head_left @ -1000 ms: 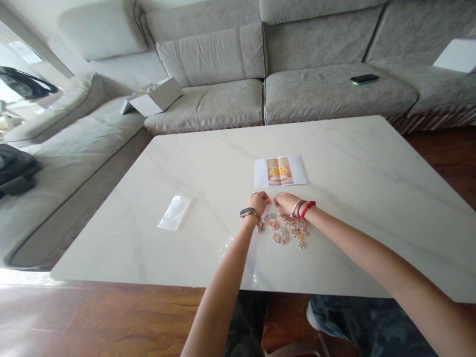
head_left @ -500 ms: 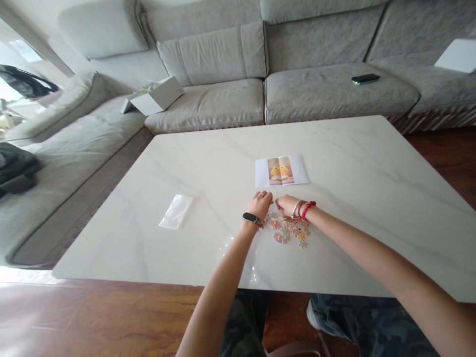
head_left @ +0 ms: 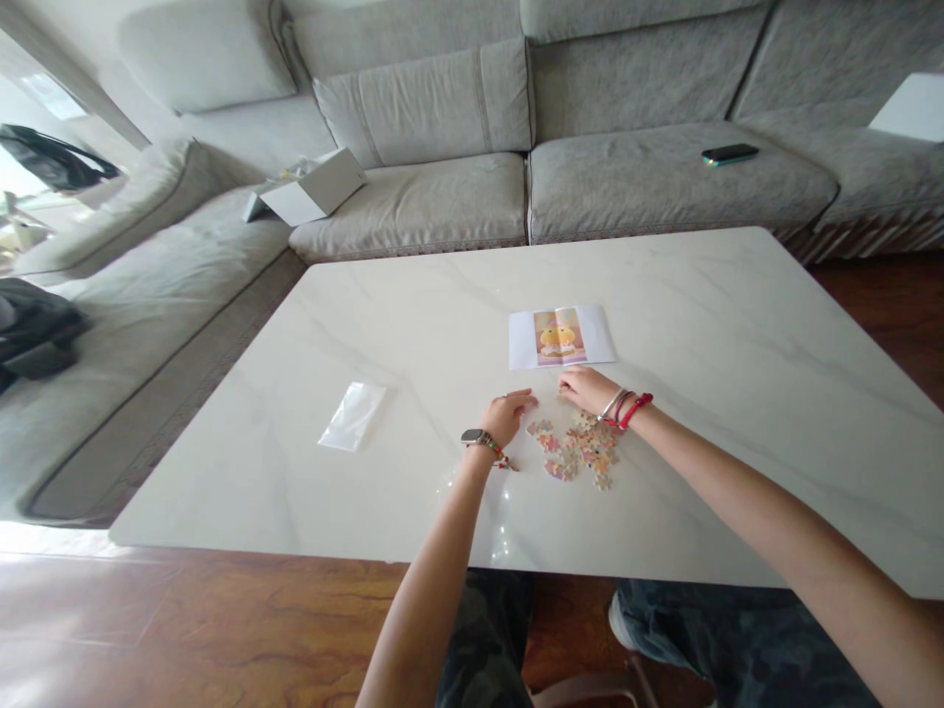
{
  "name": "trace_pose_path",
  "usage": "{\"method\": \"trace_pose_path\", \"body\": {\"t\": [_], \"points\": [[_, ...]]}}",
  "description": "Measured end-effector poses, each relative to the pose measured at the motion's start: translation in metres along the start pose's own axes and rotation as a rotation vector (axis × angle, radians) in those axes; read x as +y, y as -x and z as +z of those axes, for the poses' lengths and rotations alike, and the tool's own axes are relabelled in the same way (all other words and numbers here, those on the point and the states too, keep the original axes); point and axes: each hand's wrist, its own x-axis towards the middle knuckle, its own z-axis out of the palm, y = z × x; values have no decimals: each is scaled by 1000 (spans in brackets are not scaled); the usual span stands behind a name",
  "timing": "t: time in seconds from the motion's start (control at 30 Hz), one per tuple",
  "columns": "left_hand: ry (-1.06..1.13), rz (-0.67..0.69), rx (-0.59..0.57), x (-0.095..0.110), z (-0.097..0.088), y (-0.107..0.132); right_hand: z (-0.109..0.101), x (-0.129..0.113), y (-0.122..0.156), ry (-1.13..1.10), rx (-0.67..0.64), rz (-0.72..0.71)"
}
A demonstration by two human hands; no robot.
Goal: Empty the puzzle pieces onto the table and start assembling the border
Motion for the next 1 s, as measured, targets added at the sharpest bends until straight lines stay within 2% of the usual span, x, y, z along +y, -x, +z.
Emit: {"method": "trace_pose_path", "body": {"t": [0.1,0.17,0.27,0.4,0.47,0.57,0.67,0.83,1.0], "points": [[-63,-47,93,0,3,10,4,-1,4,51,119,-10],[-111,-131,160,3,5,17,14,-4,7,108,174,-40],[-140,-206,213,10,9,28,29,-8,12,127,165,-86],[-134,-102,151,18,16,39,35,-3,17,62,124,-130],[-134,-56,89,20,20,40,31,4,18,-26,108,-152],[-141,-44,42,21,24,38,23,11,19,-135,153,-143],[-151,-66,42,21,25,35,22,7,16,-85,187,-151],[-166,-85,52,22,25,34,30,-10,5,51,119,-154],[-168,-131,50,26,24,32,32,-11,6,54,126,-156]]}}
